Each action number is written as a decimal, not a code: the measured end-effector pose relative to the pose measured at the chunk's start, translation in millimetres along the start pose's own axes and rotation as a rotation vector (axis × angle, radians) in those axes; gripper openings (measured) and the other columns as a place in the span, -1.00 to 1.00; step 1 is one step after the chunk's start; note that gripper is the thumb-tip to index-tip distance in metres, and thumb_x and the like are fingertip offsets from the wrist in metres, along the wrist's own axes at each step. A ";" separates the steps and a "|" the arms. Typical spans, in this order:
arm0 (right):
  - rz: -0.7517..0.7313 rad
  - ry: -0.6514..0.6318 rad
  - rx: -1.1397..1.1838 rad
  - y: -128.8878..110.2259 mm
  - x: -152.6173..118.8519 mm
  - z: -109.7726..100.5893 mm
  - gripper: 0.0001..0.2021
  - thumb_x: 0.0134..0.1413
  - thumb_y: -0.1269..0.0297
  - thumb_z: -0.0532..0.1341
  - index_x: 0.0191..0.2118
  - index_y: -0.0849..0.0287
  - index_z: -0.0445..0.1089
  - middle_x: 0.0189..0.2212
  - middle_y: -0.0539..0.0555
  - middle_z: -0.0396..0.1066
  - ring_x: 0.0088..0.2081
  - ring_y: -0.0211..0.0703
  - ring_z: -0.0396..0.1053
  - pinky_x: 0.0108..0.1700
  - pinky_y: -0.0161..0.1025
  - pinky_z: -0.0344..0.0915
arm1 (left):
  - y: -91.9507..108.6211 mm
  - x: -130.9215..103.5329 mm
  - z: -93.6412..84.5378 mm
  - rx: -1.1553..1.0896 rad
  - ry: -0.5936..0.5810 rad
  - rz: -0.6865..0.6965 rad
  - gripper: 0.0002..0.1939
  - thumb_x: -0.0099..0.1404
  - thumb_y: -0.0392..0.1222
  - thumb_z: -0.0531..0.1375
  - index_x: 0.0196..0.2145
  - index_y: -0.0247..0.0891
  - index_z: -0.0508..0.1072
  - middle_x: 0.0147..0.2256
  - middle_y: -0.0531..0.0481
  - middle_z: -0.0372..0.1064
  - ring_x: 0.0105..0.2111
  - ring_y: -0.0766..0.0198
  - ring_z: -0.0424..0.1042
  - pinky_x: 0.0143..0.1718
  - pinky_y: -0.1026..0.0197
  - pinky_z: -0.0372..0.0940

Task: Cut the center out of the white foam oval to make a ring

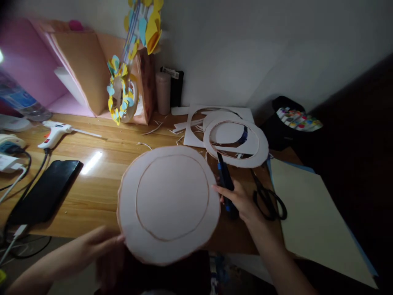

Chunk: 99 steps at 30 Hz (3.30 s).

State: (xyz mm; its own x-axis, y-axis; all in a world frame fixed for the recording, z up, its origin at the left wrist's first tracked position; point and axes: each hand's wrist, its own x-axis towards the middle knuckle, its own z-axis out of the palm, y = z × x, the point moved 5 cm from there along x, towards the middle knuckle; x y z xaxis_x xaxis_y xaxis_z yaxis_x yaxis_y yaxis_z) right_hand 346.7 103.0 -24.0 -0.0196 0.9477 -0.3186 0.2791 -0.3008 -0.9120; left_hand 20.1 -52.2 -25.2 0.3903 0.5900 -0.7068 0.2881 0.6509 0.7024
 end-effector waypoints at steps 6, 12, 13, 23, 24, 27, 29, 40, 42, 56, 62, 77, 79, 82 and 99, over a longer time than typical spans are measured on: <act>-0.067 -0.182 -0.171 -13.4 38.7 10.6 -0.59 -0.30 0.19 0.43 -0.26 0.18 0.36 -0.44 -0.02 0.42 -0.65 -0.30 0.29 -0.61 -0.29 0.27 | 25.8 -21.2 10.8 0.364 0.141 0.293 -0.65 0.32 0.07 0.05 -0.33 -0.14 0.55 -0.36 -0.01 0.55 -0.36 0.20 0.48 -0.32 0.26 0.34; -0.431 -0.121 -0.812 -61.8 39.7 34.4 -0.76 -0.06 0.20 0.31 -0.23 0.14 0.41 -0.33 0.11 0.47 -0.40 -0.04 0.43 -0.36 -0.15 0.35 | 61.4 19.0 21.0 0.818 0.612 0.515 -0.71 0.39 -0.17 0.00 -0.04 -0.16 0.43 -0.01 -0.10 0.42 -0.05 0.09 0.41 -0.04 0.04 0.32; -0.489 -0.111 -0.924 -69.9 35.9 39.6 -0.78 -0.04 0.20 0.30 -0.24 0.14 0.42 -0.28 0.15 0.48 -0.29 0.03 0.44 -0.27 -0.13 0.34 | 63.7 27.1 23.5 0.892 0.631 0.537 -0.70 0.38 -0.19 0.00 -0.01 -0.19 0.42 0.06 -0.12 0.38 0.00 0.07 0.37 0.00 0.01 0.31; -0.440 -0.163 -1.032 -67.8 63.1 58.6 -0.84 -0.01 0.15 0.27 -0.41 0.13 0.37 -0.50 0.08 0.46 -0.38 0.00 0.44 -0.34 -0.19 0.28 | 54.2 70.3 65.0 1.139 0.264 0.750 0.12 0.05 0.33 0.20 0.34 -0.28 -0.19 0.36 -0.24 -0.27 0.33 -0.13 -0.30 0.27 -0.32 -0.34; -0.385 -0.174 -0.987 -61.8 63.1 56.2 -0.83 -0.01 0.14 0.27 -0.43 0.13 0.37 -0.58 0.05 0.43 -0.46 -0.03 0.42 -0.41 -0.21 0.27 | 52.1 67.3 65.4 1.118 0.229 0.741 0.10 0.06 0.29 0.22 0.34 -0.27 -0.20 0.36 -0.21 -0.26 0.33 -0.10 -0.28 0.28 -0.31 -0.35; -0.195 -0.260 -0.757 -41.2 48.4 49.8 -0.81 -0.03 0.13 0.28 -0.39 0.14 0.38 -0.69 -0.03 0.36 -0.64 -0.16 0.33 -0.58 -0.29 0.17 | 42.3 49.7 50.7 1.067 0.205 0.667 -0.12 0.15 -0.06 0.23 0.33 -0.18 -0.08 0.33 -0.08 -0.11 0.32 0.01 -0.15 0.30 -0.20 -0.28; -0.122 -0.308 -0.605 -29.8 28.4 46.6 -0.78 -0.07 0.11 0.30 -0.36 0.14 0.39 -0.66 -0.05 0.38 -0.66 -0.20 0.31 -0.61 -0.32 0.14 | 27.9 35.5 32.2 1.083 0.192 0.617 -0.23 0.16 -0.36 0.13 0.30 -0.02 0.02 0.30 0.07 -0.02 0.31 0.09 -0.08 0.30 -0.17 -0.21; -0.242 -0.366 -0.849 -46.6 -14.8 54.3 -0.75 0.14 0.14 0.16 -0.10 0.11 0.35 -0.30 0.10 0.51 -0.33 -0.05 0.46 -0.33 -0.23 0.30 | 26.8 -3.9 -2.8 1.058 0.356 0.590 -0.26 0.15 -0.19 0.28 0.25 0.02 0.13 0.25 -0.05 0.10 0.23 -0.03 0.11 0.20 -0.16 0.08; -0.371 -0.328 -0.962 -64.9 1.9 60.3 -0.70 0.17 0.17 0.15 0.00 0.08 0.34 -0.18 0.14 0.51 -0.18 0.04 0.46 -0.24 -0.20 0.30 | 59.2 14.6 8.9 1.075 0.409 0.544 -0.42 0.29 -0.10 0.17 0.24 -0.15 0.18 0.26 -0.16 0.08 0.23 0.02 0.12 0.18 -0.07 0.16; -0.512 -0.333 -1.393 -89.1 23.5 95.0 -0.63 0.24 0.16 0.07 0.13 0.02 0.33 -0.23 0.17 0.55 -0.22 0.10 0.50 -0.26 -0.15 0.31 | 103.8 81.4 10.4 1.237 0.624 0.477 -0.16 0.15 0.03 0.28 0.20 -0.61 0.15 0.24 -0.49 0.05 0.13 -0.17 0.24 0.09 -0.08 0.20; -0.566 -0.304 -1.597 -99.9 22.6 101.1 -0.60 0.26 0.15 0.03 0.15 0.05 0.30 -0.31 0.18 0.55 -0.28 0.08 0.51 -0.37 -0.19 0.29 | 104.9 85.9 10.0 1.272 0.612 0.378 -0.16 0.19 0.06 0.25 0.24 -0.55 0.11 0.27 -0.34 0.00 0.18 -0.06 0.20 0.12 0.05 0.19; -0.667 -0.265 -1.699 -95.0 13.1 91.3 -0.60 0.27 0.16 0.04 0.18 0.05 0.26 -0.44 0.14 0.54 -0.42 -0.01 0.51 -0.51 -0.28 0.20 | 106.4 86.5 11.8 1.277 0.644 0.319 -0.17 0.16 0.02 0.29 0.24 -0.50 0.13 0.27 -0.21 0.00 0.20 0.01 0.18 0.14 0.10 0.21; -0.669 -0.256 -1.699 -93.7 11.7 87.9 -0.60 0.27 0.17 0.05 0.19 0.05 0.25 -0.44 0.14 0.55 -0.44 0.00 0.51 -0.52 -0.27 0.21 | 106.9 86.2 11.9 1.262 0.652 0.312 -0.17 0.14 0.00 0.31 0.24 -0.49 0.14 0.26 -0.20 0.01 0.19 0.00 0.19 0.12 0.09 0.23; -0.646 -0.257 -1.690 -90.8 10.8 84.0 -0.60 0.27 0.17 0.04 0.20 0.03 0.24 -0.42 0.14 0.55 -0.42 0.03 0.52 -0.49 -0.23 0.26 | 106.6 86.0 12.2 1.247 0.651 0.308 -0.16 0.13 0.00 0.32 0.24 -0.47 0.14 0.26 -0.19 0.02 0.19 -0.01 0.19 0.13 0.08 0.24; -0.298 -0.204 -1.508 -84.6 -4.3 78.7 -0.61 0.26 0.24 0.01 0.17 0.01 0.29 -0.31 0.14 0.56 -0.26 0.06 0.52 -0.34 -0.16 0.31 | 105.9 83.3 11.8 1.227 0.679 0.318 -0.18 0.15 -0.04 0.31 0.24 -0.49 0.13 0.25 -0.18 0.06 0.18 -0.01 0.21 0.10 0.08 0.26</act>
State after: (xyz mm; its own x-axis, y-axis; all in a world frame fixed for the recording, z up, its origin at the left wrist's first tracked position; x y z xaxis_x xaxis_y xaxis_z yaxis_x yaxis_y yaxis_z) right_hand 247.6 115.9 34.2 -0.3394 0.8839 -0.3218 0.9138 0.3909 0.1101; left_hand 93.4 60.2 -8.7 0.1959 0.9665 -0.1657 0.9636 -0.1584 0.2155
